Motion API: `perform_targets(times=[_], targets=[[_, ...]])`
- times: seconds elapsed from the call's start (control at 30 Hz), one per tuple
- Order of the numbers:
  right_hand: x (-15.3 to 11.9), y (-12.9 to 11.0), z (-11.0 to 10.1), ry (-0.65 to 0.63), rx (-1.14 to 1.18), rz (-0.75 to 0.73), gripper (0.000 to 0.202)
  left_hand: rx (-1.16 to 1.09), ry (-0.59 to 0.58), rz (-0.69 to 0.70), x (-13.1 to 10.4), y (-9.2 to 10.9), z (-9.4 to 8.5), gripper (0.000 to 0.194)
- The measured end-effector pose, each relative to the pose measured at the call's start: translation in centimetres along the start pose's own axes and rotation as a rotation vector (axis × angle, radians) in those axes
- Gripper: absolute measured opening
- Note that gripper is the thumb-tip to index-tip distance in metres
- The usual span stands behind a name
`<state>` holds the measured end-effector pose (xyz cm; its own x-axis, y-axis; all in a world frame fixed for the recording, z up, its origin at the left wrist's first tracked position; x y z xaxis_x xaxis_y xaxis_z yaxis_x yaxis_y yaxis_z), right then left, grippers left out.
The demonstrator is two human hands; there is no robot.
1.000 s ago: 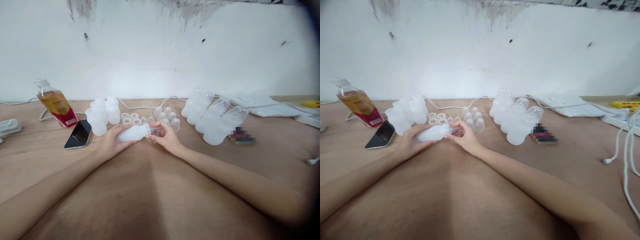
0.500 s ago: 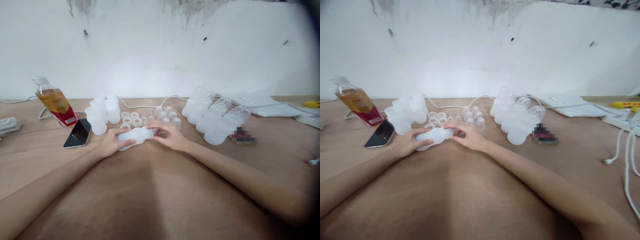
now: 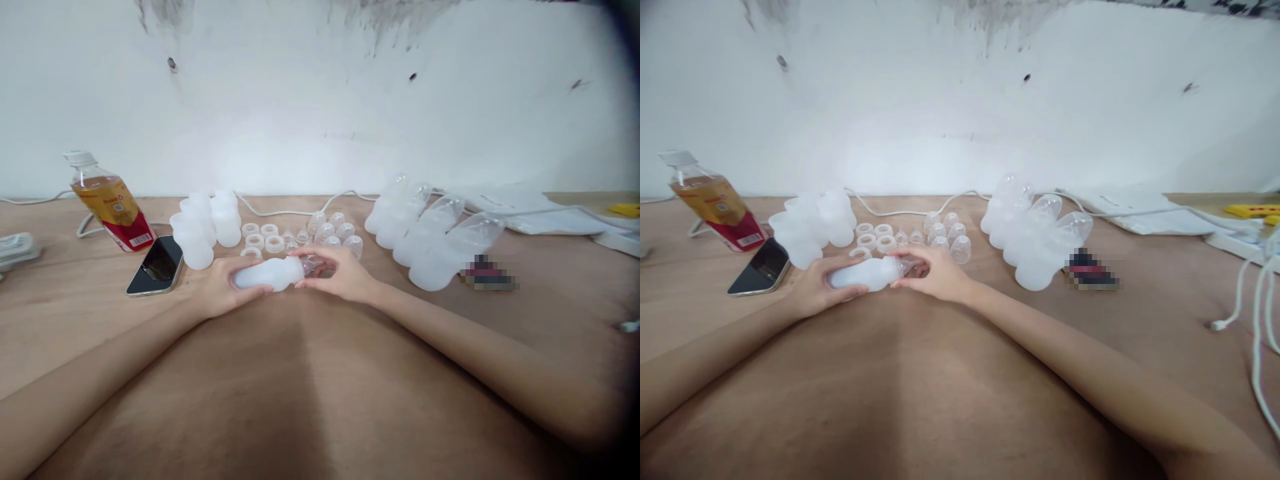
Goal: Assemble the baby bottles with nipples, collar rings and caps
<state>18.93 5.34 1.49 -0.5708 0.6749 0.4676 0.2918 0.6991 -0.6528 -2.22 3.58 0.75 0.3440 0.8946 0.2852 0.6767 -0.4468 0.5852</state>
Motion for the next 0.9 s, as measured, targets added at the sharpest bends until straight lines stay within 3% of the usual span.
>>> perform_targets(times=[0.1,0.2,0.3,0.43,0.5,0.73,0.9], targets=[[-0.3,0.5,0.6,-0.031,0.091,0.183,0.041,0.144,0.102,0.152,-0.4,0.1,0.1,0.044],[-0.4,0.7,0.9,-0.101,0.145,0.299,0.038,0.216,0.134,0.217,-0.5,0.1,0.1,0.045],[-0.1,0.3,0.6,-0.105,0.083,0.249,0.038,0.203,0.150,0.222,-0.4,0.1,0.1,0.043],[0.3,-0.7,0.0,-0.130,0.048,0.011,0.063,0.161,0.171,0.183,-0.2,0.0,0.1,0.043],[0.4,-0.9,-0.1,-0.142,0.054,-0.030,0.056,0.160,0.170,0.182,-0.2,0.0,0.1,0.043],[0.1,-0.2,0.7,-0.140,0.184,0.255,0.030,0.209,0.180,0.277,-0.5,0.1,0.2,0.043],[0.3,-0.4,0.3,-0.164,0.112,0.231,0.038,0.187,0.189,0.252,-0.4,0.2,0.2,0.043]])
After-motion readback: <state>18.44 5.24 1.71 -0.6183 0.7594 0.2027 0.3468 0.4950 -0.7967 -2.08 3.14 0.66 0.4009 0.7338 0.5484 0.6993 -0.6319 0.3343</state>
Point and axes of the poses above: each hand's wrist, its own x-axis towards the middle knuckle, its own z-axis out of the palm, y = z × x, the point moved 2 cm from there along x, towards the middle knuckle, and after that the axes turned 4 degrees about -z, right-handed, at the moved point
